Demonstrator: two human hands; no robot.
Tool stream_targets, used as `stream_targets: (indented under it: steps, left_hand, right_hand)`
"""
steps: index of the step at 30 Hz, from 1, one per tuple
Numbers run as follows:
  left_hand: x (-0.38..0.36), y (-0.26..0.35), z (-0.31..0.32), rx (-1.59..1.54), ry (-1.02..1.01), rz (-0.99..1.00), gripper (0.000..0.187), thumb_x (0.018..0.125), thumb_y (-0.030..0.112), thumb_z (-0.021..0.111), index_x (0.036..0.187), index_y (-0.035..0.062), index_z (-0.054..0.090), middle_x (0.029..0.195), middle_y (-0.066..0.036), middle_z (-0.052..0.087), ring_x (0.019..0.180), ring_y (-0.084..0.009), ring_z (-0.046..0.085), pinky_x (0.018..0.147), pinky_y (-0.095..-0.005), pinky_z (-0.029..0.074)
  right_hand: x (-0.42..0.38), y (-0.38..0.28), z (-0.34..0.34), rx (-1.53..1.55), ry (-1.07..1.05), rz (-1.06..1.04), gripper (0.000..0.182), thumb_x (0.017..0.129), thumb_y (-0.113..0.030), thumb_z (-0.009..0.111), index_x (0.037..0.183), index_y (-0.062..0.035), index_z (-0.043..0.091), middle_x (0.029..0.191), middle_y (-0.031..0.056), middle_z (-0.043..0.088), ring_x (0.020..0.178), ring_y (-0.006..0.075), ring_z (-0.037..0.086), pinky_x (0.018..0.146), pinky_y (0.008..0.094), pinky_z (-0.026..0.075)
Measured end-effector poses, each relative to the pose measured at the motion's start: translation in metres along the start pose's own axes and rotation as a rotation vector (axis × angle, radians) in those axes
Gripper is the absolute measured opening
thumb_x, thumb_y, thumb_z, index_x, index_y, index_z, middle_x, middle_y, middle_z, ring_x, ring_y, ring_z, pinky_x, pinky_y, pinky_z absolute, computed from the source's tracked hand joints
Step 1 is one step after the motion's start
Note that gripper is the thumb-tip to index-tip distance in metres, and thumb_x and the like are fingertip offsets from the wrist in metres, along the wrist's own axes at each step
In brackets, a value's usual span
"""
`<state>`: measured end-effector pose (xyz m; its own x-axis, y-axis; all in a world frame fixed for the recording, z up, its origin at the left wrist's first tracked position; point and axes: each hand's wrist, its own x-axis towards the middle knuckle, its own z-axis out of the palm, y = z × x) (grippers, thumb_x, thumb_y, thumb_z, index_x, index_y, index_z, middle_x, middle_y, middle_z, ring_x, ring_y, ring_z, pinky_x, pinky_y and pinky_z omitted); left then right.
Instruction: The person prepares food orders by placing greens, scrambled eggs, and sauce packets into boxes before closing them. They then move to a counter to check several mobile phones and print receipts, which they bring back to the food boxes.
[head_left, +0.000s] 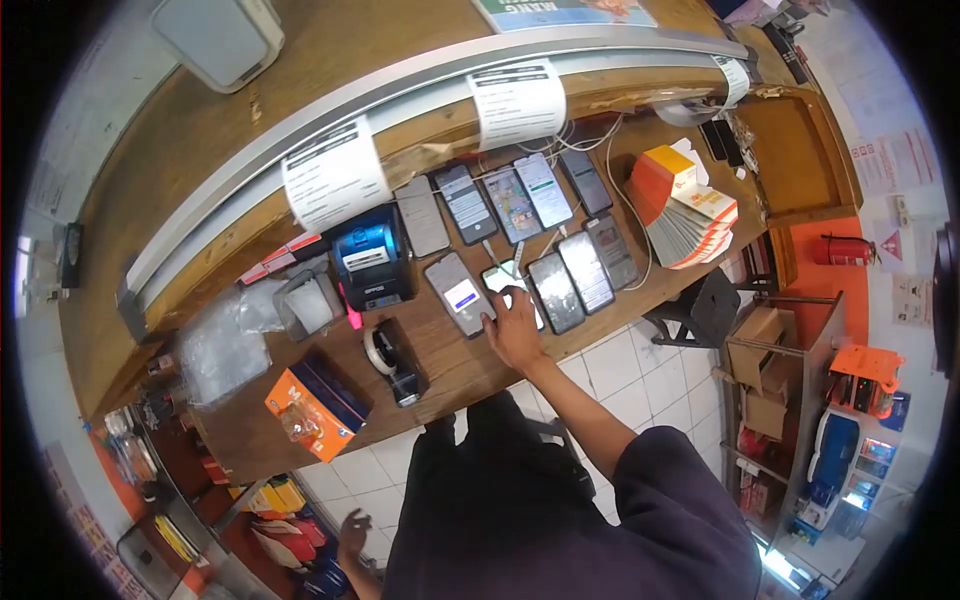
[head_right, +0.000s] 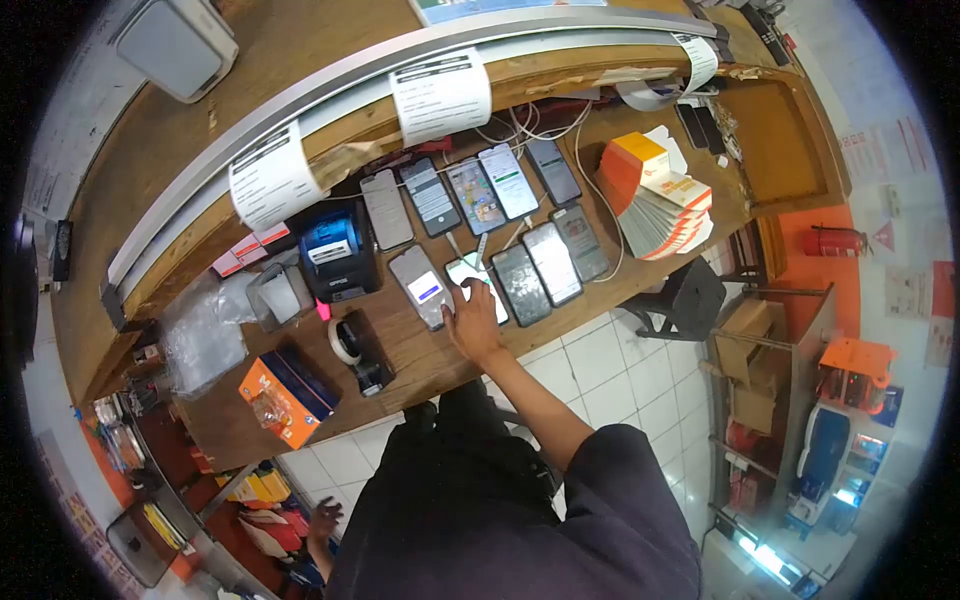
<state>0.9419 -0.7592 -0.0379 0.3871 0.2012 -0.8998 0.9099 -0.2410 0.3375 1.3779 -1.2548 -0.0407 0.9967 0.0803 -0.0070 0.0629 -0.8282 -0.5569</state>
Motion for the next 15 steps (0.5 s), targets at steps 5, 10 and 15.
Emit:
stream_targets:
  steps: [5,10,15]
  left_hand:
    - [-0.003,-0.028,0.078,-0.417,0.074,-0.010,0.055,0.100,0.023,0.065,0.149,0.0066,0.046,0.117,-0.014,0.072,0.099,-0.0253,0.072,0.083,-0.0410,0.054]
    - [-0.027,-0.022,0.121,-0.197,0.195,0.020,0.050,0.102,0.023,0.061,0.148,0.0072,0.047,0.117,-0.016,0.071,0.098,-0.0278,0.072,0.081,-0.0421,0.055]
    - [-0.035,-0.020,0.148,-0.165,0.148,-0.100,0.051,0.102,0.023,0.061,0.148,0.0070,0.047,0.117,-0.016,0.072,0.098,-0.0278,0.072,0.081,-0.0424,0.056]
  right_hand:
    - [0.038,0.070,-0.026,0.057,0.164,0.110,0.043,0.091,-0.015,0.070,0.131,-0.0014,0.059,0.119,0.0271,0.053,0.110,0.0436,0.051,0.096,0.0516,0.043]
    - [0.106,0.163,-0.070,-0.177,0.254,0.170,0.051,0.092,-0.021,0.071,0.138,-0.0058,0.056,0.128,0.0316,0.051,0.120,0.0485,0.049,0.104,0.0542,0.041]
    - [0.172,0.202,-0.094,-0.237,0.207,0.085,0.054,0.097,-0.039,0.064,0.145,-0.0157,0.055,0.139,0.0319,0.045,0.131,0.0505,0.043,0.112,0.0566,0.037]
